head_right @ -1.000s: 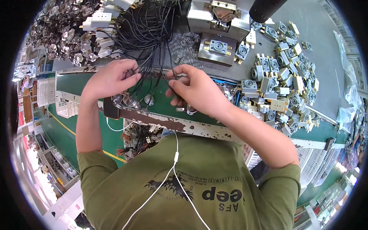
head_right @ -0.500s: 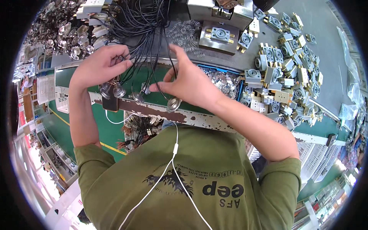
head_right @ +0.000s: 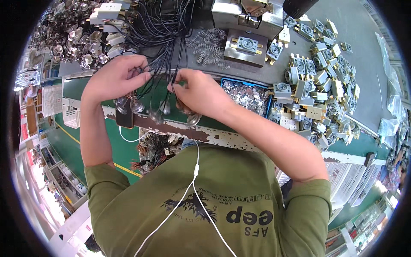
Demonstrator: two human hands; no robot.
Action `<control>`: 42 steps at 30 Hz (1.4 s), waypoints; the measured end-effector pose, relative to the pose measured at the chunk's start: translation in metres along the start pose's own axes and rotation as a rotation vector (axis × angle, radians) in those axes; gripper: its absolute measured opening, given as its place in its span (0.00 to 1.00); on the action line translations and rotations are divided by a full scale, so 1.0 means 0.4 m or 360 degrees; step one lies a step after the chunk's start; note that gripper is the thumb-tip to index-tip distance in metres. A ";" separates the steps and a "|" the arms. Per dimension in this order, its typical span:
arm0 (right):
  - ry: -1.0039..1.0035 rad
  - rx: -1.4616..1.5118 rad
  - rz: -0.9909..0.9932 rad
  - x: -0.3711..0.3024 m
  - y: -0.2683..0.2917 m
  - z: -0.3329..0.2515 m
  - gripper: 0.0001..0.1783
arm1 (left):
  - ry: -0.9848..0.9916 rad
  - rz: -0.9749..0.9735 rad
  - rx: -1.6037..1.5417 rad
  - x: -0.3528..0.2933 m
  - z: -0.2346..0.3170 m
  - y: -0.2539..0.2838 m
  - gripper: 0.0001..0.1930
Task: Assembling small electronic modules by inserting internal components into housings and securing them with an electric screwdriver on a production line.
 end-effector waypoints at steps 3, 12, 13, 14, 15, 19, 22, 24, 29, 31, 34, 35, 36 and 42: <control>0.0156 -0.0033 0.0058 -0.028 0.021 0.002 0.15 | 0.0209 -0.0125 -0.0112 -0.005 -0.008 0.010 0.11; 0.0046 -0.0022 0.0089 -0.089 0.119 -0.030 0.19 | 0.0131 -0.0054 0.0024 0.000 -0.011 -0.034 0.14; 0.0030 -0.0185 0.0110 -0.089 0.126 -0.040 0.19 | 0.0176 -0.0015 0.0055 -0.001 -0.012 -0.036 0.15; 0.0149 -0.0375 0.0185 -0.090 0.139 -0.039 0.18 | 0.0174 -0.0016 0.0060 -0.007 -0.006 -0.039 0.15; 0.0154 -0.0370 0.0188 -0.097 0.150 -0.045 0.18 | 0.0097 0.0051 0.0122 -0.017 0.007 -0.037 0.14; 0.0121 -0.0215 0.0000 -0.113 0.161 -0.049 0.19 | -0.0098 0.0283 0.0152 -0.037 0.064 -0.003 0.13; 0.0015 0.0387 -0.0093 -0.133 0.078 -0.034 0.22 | -0.0265 0.0404 0.0016 -0.033 0.126 -0.037 0.09; 0.0372 -0.0132 0.0024 -0.127 0.060 -0.025 0.20 | -0.0310 0.0318 0.0073 -0.026 0.160 -0.067 0.09; 0.0326 -0.0613 0.0427 -0.116 0.068 -0.009 0.15 | -0.0272 0.0113 0.0463 -0.003 0.165 -0.103 0.08; -0.0016 -0.0386 0.0268 -0.068 0.062 0.004 0.14 | -0.0204 0.0043 0.0551 -0.004 0.157 -0.102 0.08; 0.0143 -0.0348 0.0178 -0.034 0.065 0.017 0.13 | -0.0269 0.0079 0.0570 0.006 0.151 -0.088 0.09; 0.0337 -0.0355 0.0236 -0.034 0.068 0.011 0.12 | -0.0260 0.0061 0.0552 0.002 0.155 -0.089 0.09; 0.0262 -0.0114 0.0131 -0.045 0.076 0.016 0.10 | -0.0247 0.0044 0.0558 -0.001 0.158 -0.091 0.10; -0.0104 0.0713 -0.0211 -0.105 0.114 -0.029 0.13 | -0.0232 -0.0329 0.0683 0.005 0.150 -0.129 0.14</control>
Point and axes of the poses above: each hand's wrist, its own x-axis towards the middle knuckle, its own y-axis out of the back of the hand, z = x × y, the point moved 4 cm from there along x, towards the middle knuckle, and after that the axes turned 6 degrees about z, right-handed, at the moved point
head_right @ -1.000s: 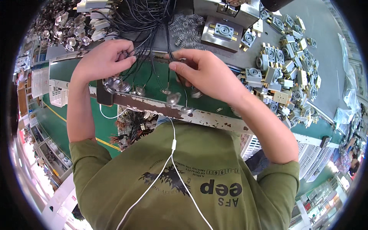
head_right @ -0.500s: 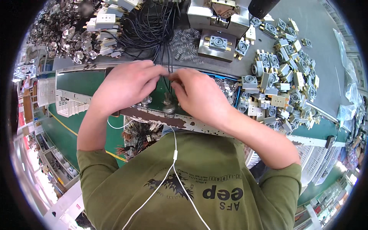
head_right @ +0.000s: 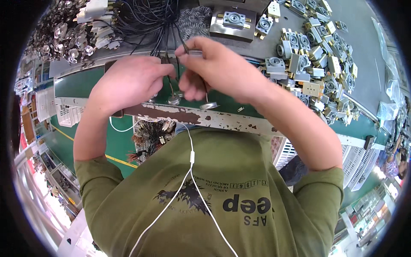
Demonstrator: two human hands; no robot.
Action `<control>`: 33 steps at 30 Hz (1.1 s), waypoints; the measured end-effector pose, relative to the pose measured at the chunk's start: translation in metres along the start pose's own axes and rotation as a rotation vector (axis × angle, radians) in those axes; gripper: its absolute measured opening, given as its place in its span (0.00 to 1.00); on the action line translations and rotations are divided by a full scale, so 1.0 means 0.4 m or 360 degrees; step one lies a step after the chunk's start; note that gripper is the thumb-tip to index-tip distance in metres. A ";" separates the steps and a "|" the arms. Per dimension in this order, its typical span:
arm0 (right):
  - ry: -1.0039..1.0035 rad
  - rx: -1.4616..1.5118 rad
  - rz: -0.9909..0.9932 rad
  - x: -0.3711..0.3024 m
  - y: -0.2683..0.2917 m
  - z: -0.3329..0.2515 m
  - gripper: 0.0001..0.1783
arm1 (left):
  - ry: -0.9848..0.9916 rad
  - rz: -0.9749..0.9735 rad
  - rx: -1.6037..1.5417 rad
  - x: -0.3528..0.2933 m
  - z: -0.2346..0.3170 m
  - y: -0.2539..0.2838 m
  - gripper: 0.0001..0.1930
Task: Assembling small electronic modules by inserting internal components into housings and securing them with an electric screwdriver on a production line.
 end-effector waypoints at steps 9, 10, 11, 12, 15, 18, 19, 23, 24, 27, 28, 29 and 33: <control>0.0660 -0.2263 0.0730 -0.142 0.068 -0.072 0.19 | -0.0085 0.0836 -0.0599 0.071 -0.012 0.137 0.10; 0.0751 -0.2372 0.0814 -0.152 0.070 -0.102 0.15 | -0.0184 0.0980 -0.0639 0.086 -0.012 0.134 0.09; 0.0644 -0.2507 0.0826 -0.154 0.068 -0.134 0.12 | -0.0195 0.0992 -0.0636 0.102 -0.020 0.132 0.09; 0.0621 -0.2646 0.0823 -0.147 0.074 -0.142 0.12 | -0.0182 0.1081 -0.0465 0.114 -0.028 0.136 0.09; 0.0446 -0.2104 0.0582 -0.143 0.140 -0.070 0.12 | -0.0215 0.1169 -0.0195 0.159 -0.060 0.130 0.08; 0.0005 -0.0752 0.0236 -0.153 0.156 0.027 0.14 | -0.0327 0.1119 -0.0286 0.181 -0.077 0.130 0.08; 0.0075 -0.0770 0.0299 -0.148 0.152 0.046 0.14 | -0.0336 0.1106 -0.0281 0.184 -0.074 0.132 0.08; 0.1128 -0.2386 0.0978 -0.194 0.126 -0.090 0.12 | -0.0352 0.1100 -0.0270 0.162 -0.015 0.159 0.12; 0.1181 -0.2376 0.1009 -0.187 0.132 -0.111 0.14 | -0.0276 0.1142 -0.0400 0.158 -0.001 0.169 0.11; 0.0755 -0.1725 0.0888 -0.159 0.178 -0.092 0.14 | -0.0131 0.1164 -0.0747 0.189 0.034 0.163 0.09; 0.0994 -0.1690 0.1015 -0.158 0.192 -0.044 0.13 | -0.0312 0.1225 -0.0610 0.213 0.047 0.166 0.08; 0.1165 -0.1624 0.1008 -0.161 0.198 0.000 0.13 | -0.0481 0.1289 -0.0462 0.228 0.064 0.169 0.08; 0.0955 -0.1534 0.0917 -0.191 0.157 0.001 0.21 | -0.0467 0.1194 -0.0469 0.282 0.079 0.138 0.05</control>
Point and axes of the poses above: each hand's wrist, its own x-axis towards the middle knuckle, its own y-axis out of the back of the hand, z = x × y, the point moved 4 cm from there along x, towards the middle knuckle, and after that the axes turned 6 degrees about z, right-handed, at the moved point
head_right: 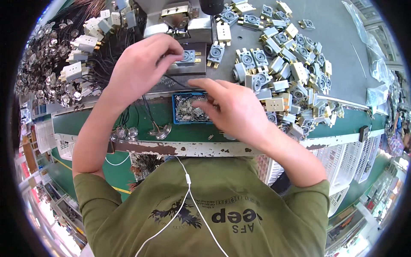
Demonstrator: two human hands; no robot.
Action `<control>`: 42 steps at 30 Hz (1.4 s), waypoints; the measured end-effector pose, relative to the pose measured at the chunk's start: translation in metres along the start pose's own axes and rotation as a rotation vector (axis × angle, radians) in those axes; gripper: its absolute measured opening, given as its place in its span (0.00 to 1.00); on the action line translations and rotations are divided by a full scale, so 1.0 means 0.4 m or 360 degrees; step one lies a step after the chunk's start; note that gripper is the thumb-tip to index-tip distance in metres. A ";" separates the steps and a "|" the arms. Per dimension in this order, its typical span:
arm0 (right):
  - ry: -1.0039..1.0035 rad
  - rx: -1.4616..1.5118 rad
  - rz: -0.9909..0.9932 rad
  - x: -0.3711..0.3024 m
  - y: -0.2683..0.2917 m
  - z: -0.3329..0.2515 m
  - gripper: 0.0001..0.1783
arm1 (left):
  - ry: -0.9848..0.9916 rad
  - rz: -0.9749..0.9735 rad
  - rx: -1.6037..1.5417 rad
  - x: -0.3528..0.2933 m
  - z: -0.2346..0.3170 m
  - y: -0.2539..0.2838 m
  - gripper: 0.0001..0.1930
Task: Assembling small electronic modules by inserting internal components into housings and securing them with an electric screwdriver on a production line.
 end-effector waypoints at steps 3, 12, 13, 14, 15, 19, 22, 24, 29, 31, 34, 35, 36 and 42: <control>-0.0054 0.0154 0.0017 -0.029 0.000 0.000 0.27 | -0.0053 -0.0041 0.0145 -0.012 -0.012 -0.031 0.04; -0.0119 0.0368 0.0129 -0.059 -0.006 0.026 0.29 | 0.0033 -0.0060 0.0186 -0.014 -0.013 -0.055 0.05; -0.0097 0.0328 0.0148 -0.060 -0.002 0.026 0.29 | 0.0057 -0.0071 0.0186 -0.013 -0.013 -0.052 0.06; -0.0075 0.0287 0.0165 -0.061 0.002 0.027 0.28 | 0.0081 -0.0082 0.0184 -0.011 -0.012 -0.049 0.07; -0.0076 0.0285 0.0158 -0.063 0.001 0.030 0.28 | 0.0087 -0.0078 0.0181 -0.011 -0.006 -0.038 0.07; -0.0022 0.0276 0.0322 -0.047 0.011 0.028 0.26 | -0.0149 -0.0153 -0.0014 -0.040 0.040 0.013 0.13; -0.0238 0.0407 0.0163 -0.010 0.033 0.007 0.19 | -0.0164 -0.0410 -0.0149 -0.062 0.039 0.017 0.14; -0.0465 0.0556 -0.0082 0.013 0.018 0.041 0.18 | -0.0213 -0.0383 -0.0126 -0.071 0.023 0.036 0.10; -0.0552 0.1234 -0.0246 0.043 -0.026 0.061 0.20 | -0.0121 -0.0305 -0.0228 -0.088 0.006 0.062 0.07; -0.0528 0.1450 -0.0345 0.054 -0.035 0.063 0.22 | -0.0110 -0.0326 -0.0194 -0.086 0.004 0.085 0.06; -0.0546 0.1439 -0.0456 0.059 -0.042 0.060 0.23 | -0.0126 -0.0288 -0.0195 -0.102 -0.009 0.094 0.06; -0.0559 0.1424 -0.0470 0.063 -0.045 0.060 0.23 | -0.0114 -0.0274 -0.0209 -0.105 -0.015 0.095 0.06; -0.0595 0.1527 -0.0472 0.066 -0.050 0.059 0.23 | -0.0119 -0.0278 -0.0242 -0.109 -0.021 0.095 0.07; -0.0723 0.1760 -0.0507 0.077 -0.064 0.050 0.26 | -0.0107 -0.0252 -0.0151 -0.104 -0.012 0.109 0.07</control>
Point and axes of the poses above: each hand's wrist, its own x-axis towards the middle knuckle, its own y-axis out of the back of the hand, z = x × y, the point moved 4 cm from there along x, towards the middle knuckle, and after that the axes turned 6 degrees about z, right-handed, at the moved point
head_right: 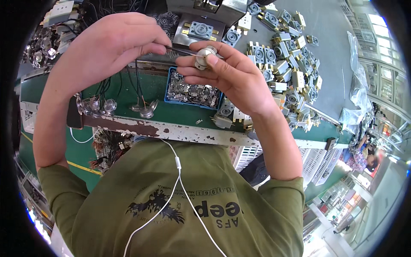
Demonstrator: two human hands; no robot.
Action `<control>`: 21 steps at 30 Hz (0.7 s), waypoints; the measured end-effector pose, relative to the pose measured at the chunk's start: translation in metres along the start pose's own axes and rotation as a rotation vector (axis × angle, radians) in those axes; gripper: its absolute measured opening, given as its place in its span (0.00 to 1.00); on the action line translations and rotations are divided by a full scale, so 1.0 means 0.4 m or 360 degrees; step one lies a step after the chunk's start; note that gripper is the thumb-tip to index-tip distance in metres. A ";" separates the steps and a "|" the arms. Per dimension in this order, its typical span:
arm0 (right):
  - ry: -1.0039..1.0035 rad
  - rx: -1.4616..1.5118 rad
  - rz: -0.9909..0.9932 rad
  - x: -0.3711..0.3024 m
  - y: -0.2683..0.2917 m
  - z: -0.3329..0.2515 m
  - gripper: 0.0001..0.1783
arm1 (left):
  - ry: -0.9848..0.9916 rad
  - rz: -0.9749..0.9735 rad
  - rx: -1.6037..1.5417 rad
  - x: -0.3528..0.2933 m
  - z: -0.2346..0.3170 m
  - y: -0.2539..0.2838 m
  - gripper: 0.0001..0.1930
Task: Assembling small electronic modules by inserting internal components into housings and securing them with an electric screwdriver on a production line.
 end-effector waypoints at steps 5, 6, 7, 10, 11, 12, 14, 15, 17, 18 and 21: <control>0.0075 -0.0105 0.0080 0.000 0.002 -0.001 0.26 | -0.0041 0.0079 0.0024 -0.010 -0.001 -0.013 0.07; 0.0084 -0.0112 0.0081 -0.001 -0.002 -0.001 0.26 | -0.0049 0.0085 0.0030 -0.010 0.000 -0.013 0.07; 0.0180 -0.0269 0.0195 -0.003 -0.003 -0.004 0.25 | 0.0035 0.0006 0.0061 -0.012 0.000 -0.020 0.08; 0.0370 -0.0529 0.0465 -0.013 -0.010 0.010 0.24 | 0.0151 -0.0056 0.0035 -0.009 0.006 -0.051 0.08; 0.0563 -0.0481 0.0610 -0.020 -0.012 0.011 0.23 | 0.0170 0.0011 -0.0153 -0.017 0.009 -0.067 0.08; 0.0753 -0.0427 0.0753 -0.030 -0.021 0.007 0.22 | 0.0188 0.0081 -0.0340 -0.025 0.011 -0.087 0.09; 0.0862 -0.0064 0.0641 -0.046 -0.049 0.007 0.20 | 0.0248 0.0162 -0.0525 -0.024 0.001 -0.125 0.08; 0.0875 0.0029 0.0573 -0.049 -0.054 0.012 0.19 | 0.0215 0.0192 -0.0423 -0.033 -0.004 -0.128 0.07; 0.0764 -0.0008 0.0538 -0.052 -0.037 0.007 0.18 | -0.0005 0.0169 -0.0040 -0.024 0.002 -0.114 0.06; 0.0774 -0.0002 0.0540 -0.051 -0.026 -0.019 0.18 | -0.0013 0.0163 -0.0034 -0.024 0.007 -0.106 0.06; 0.0165 -0.0928 0.0328 -0.021 -0.035 -0.057 0.15 | -0.0089 0.0024 0.0456 -0.021 0.030 -0.078 0.08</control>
Point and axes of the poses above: each hand's wrist, its own x-axis towards the middle knuckle, its own y-axis out of the back of the hand, z = x × y, the point moved 4 cm from there along x, towards the middle knuckle, and after that the axes turned 6 degrees about z, right-handed, at the moved point
